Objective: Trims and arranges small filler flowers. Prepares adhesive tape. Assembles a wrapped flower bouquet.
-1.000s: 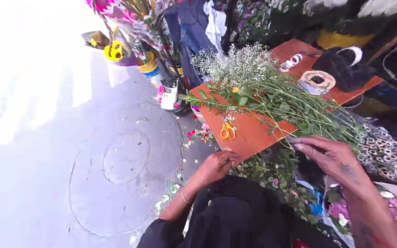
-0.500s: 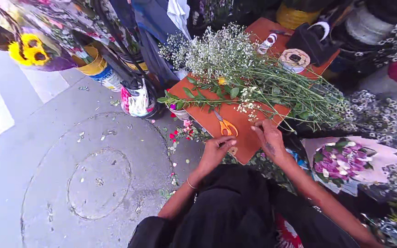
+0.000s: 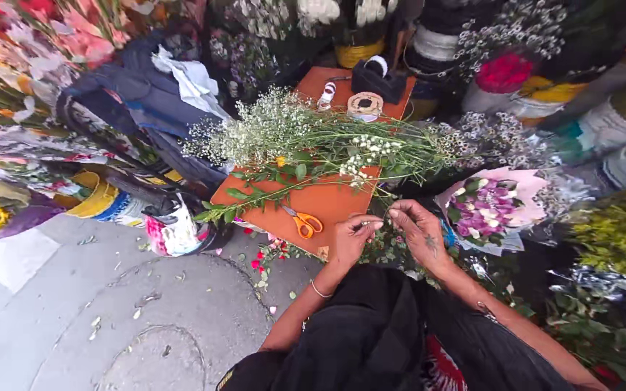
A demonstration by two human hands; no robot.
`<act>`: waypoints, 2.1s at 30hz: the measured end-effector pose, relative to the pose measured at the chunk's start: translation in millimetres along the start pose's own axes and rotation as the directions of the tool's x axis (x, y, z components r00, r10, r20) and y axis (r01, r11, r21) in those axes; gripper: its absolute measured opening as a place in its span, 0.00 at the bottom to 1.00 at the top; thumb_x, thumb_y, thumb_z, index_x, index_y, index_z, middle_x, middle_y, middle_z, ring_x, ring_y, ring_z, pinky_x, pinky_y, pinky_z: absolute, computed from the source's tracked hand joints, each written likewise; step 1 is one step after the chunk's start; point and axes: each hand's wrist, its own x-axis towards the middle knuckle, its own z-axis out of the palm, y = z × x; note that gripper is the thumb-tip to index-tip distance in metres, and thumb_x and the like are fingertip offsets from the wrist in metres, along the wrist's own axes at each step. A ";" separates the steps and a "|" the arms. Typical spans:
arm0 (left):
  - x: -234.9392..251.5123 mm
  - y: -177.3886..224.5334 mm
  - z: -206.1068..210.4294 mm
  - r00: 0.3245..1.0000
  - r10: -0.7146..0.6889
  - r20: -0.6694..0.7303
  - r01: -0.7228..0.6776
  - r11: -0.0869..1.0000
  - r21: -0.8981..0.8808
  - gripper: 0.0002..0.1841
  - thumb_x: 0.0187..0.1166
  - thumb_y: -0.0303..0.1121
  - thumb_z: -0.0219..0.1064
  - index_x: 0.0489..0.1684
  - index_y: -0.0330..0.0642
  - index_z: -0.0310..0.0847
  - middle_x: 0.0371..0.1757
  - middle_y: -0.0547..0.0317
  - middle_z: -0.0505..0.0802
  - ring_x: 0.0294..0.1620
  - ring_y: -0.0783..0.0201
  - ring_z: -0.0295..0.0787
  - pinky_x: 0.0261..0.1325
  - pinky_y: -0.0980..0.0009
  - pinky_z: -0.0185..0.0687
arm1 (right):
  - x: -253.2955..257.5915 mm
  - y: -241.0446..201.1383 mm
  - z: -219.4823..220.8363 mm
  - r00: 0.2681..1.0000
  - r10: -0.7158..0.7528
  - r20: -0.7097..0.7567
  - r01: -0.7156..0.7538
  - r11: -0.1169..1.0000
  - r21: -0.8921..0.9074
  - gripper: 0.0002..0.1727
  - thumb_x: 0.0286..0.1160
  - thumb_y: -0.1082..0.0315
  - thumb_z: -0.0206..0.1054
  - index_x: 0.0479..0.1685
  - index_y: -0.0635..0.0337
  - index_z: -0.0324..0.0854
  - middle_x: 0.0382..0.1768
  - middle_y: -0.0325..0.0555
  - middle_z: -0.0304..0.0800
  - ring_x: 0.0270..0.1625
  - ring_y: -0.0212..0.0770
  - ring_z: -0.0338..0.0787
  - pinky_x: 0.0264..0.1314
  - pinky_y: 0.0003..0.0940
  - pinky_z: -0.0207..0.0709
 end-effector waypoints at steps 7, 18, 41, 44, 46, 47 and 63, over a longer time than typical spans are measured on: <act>15.4 16.2 22.2 0.974 0.045 0.220 -0.147 0.868 0.474 0.06 0.75 0.33 0.74 0.37 0.39 0.94 0.40 0.58 0.93 0.42 0.71 0.87 0.51 0.72 0.83 | -10.8 7.1 -32.0 0.996 0.060 -0.065 -0.049 0.986 0.159 0.06 0.82 0.72 0.63 0.48 0.62 0.83 0.33 0.33 0.87 0.31 0.25 0.83 0.36 0.22 0.79; 7.6 15.4 42.6 0.967 0.026 0.252 -0.133 0.899 0.418 0.27 0.80 0.43 0.71 0.72 0.33 0.82 0.63 0.46 0.90 0.41 0.69 0.86 0.46 0.72 0.84 | -32.3 25.1 -45.9 0.986 0.163 0.034 -0.166 0.951 0.259 0.05 0.82 0.71 0.62 0.46 0.57 0.83 0.32 0.29 0.85 0.33 0.23 0.81 0.38 0.21 0.77; 3.7 11.0 23.5 0.989 0.108 0.104 -0.089 0.981 -0.171 0.07 0.77 0.19 0.68 0.46 0.31 0.91 0.36 0.63 0.96 0.29 0.76 0.89 0.37 0.79 0.88 | -45.0 -27.7 -33.5 0.995 0.062 0.081 -0.020 0.898 -0.439 0.14 0.86 0.64 0.60 0.48 0.64 0.88 0.38 0.46 0.92 0.37 0.29 0.88 0.47 0.24 0.80; 0.6 5.5 30.3 0.957 0.282 0.069 -0.276 0.957 -0.092 0.05 0.75 0.20 0.71 0.41 0.32 0.92 0.36 0.64 0.96 0.26 0.81 0.84 0.32 0.83 0.82 | -41.3 -27.9 -30.7 0.995 0.098 0.030 -0.067 0.838 -0.542 0.13 0.81 0.65 0.61 0.42 0.64 0.89 0.34 0.49 0.91 0.37 0.38 0.89 0.45 0.35 0.79; -3.2 16.6 36.8 0.902 0.427 0.060 -0.424 0.904 -0.057 0.05 0.78 0.25 0.71 0.43 0.35 0.92 0.39 0.67 0.95 0.29 0.83 0.84 0.35 0.84 0.83 | -36.0 -8.1 -35.7 0.942 0.335 0.024 -0.221 0.674 -0.705 0.14 0.79 0.66 0.60 0.41 0.67 0.88 0.38 0.60 0.91 0.46 0.58 0.91 0.51 0.57 0.79; -3.8 28.3 37.4 0.879 0.474 0.059 -0.470 0.880 -0.059 0.05 0.80 0.28 0.71 0.45 0.39 0.92 0.42 0.70 0.95 0.31 0.84 0.84 0.36 0.86 0.83 | -37.7 17.8 -39.5 0.865 0.501 0.034 -0.293 0.559 -0.776 0.15 0.79 0.65 0.60 0.43 0.70 0.87 0.43 0.67 0.90 0.53 0.66 0.90 0.55 0.66 0.77; -3.2 20.8 30.0 0.990 0.132 0.046 -0.127 0.987 -0.101 0.05 0.68 0.18 0.77 0.38 0.31 0.93 0.40 0.54 0.97 0.37 0.72 0.93 0.45 0.74 0.90 | -19.5 -18.2 -50.1 0.894 0.074 0.442 -0.005 0.988 -0.155 0.16 0.90 0.63 0.55 0.43 0.59 0.88 0.30 0.28 0.88 0.29 0.18 0.80 0.36 0.15 0.74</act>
